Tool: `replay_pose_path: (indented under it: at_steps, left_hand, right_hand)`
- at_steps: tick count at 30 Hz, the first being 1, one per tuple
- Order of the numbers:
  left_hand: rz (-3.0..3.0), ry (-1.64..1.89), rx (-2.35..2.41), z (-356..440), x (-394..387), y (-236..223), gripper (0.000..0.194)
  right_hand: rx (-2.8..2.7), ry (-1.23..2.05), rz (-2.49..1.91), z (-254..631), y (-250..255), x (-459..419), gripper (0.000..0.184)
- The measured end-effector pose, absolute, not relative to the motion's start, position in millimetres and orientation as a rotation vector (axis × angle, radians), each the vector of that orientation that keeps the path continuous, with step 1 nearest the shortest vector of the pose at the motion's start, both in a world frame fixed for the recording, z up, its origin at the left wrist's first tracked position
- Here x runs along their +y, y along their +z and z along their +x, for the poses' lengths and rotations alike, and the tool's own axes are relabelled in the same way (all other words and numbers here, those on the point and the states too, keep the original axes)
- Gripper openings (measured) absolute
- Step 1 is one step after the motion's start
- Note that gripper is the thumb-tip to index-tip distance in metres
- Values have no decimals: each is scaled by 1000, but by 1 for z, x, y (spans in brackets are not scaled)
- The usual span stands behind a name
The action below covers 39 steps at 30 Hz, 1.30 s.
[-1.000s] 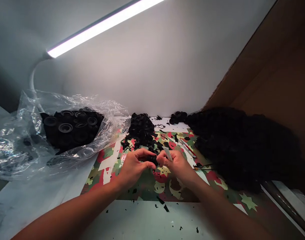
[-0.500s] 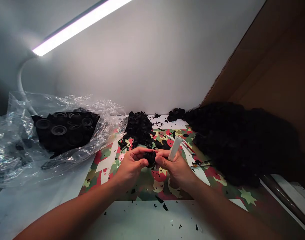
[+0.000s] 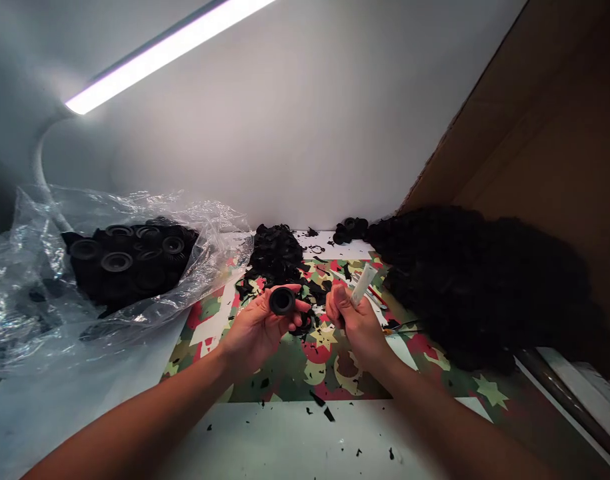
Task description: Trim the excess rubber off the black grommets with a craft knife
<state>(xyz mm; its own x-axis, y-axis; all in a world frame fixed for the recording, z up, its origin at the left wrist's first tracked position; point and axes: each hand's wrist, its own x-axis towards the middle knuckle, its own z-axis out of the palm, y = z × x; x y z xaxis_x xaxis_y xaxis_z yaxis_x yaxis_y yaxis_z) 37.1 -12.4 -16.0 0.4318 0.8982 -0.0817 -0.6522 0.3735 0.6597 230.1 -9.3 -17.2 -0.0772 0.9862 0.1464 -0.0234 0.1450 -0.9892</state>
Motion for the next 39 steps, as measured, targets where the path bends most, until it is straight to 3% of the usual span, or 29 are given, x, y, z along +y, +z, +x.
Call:
replay_pose_path:
  at_steps: [9, 17, 22, 28, 33, 39]
  left_hand:
    - [601, 1059, 480, 36, -10, -17, 27]
    - [636, 1077, 546, 41, -9, -25, 28]
    - [682, 1092, 584, 46, -13, -27, 31]
    - [707, 1154, 601, 48, -19, -22, 35]
    - [688, 1147, 598, 46, -21, -16, 18]
    - [673, 1056, 569, 43, -23, -10, 29]
  right_hand:
    - [-1119, 1213, -1021, 232, -23, 0, 33]
    - [-1698, 616, -1055, 237, -20, -10, 16]
    - [-2050, 368, -773, 230, -24, -14, 23]
    - [-2045, 180, -897, 222, -22, -25, 34]
    - [-2001, 241, -812, 220, -12, -31, 32]
    - [-1915, 297, -687, 224, -11, -31, 31]
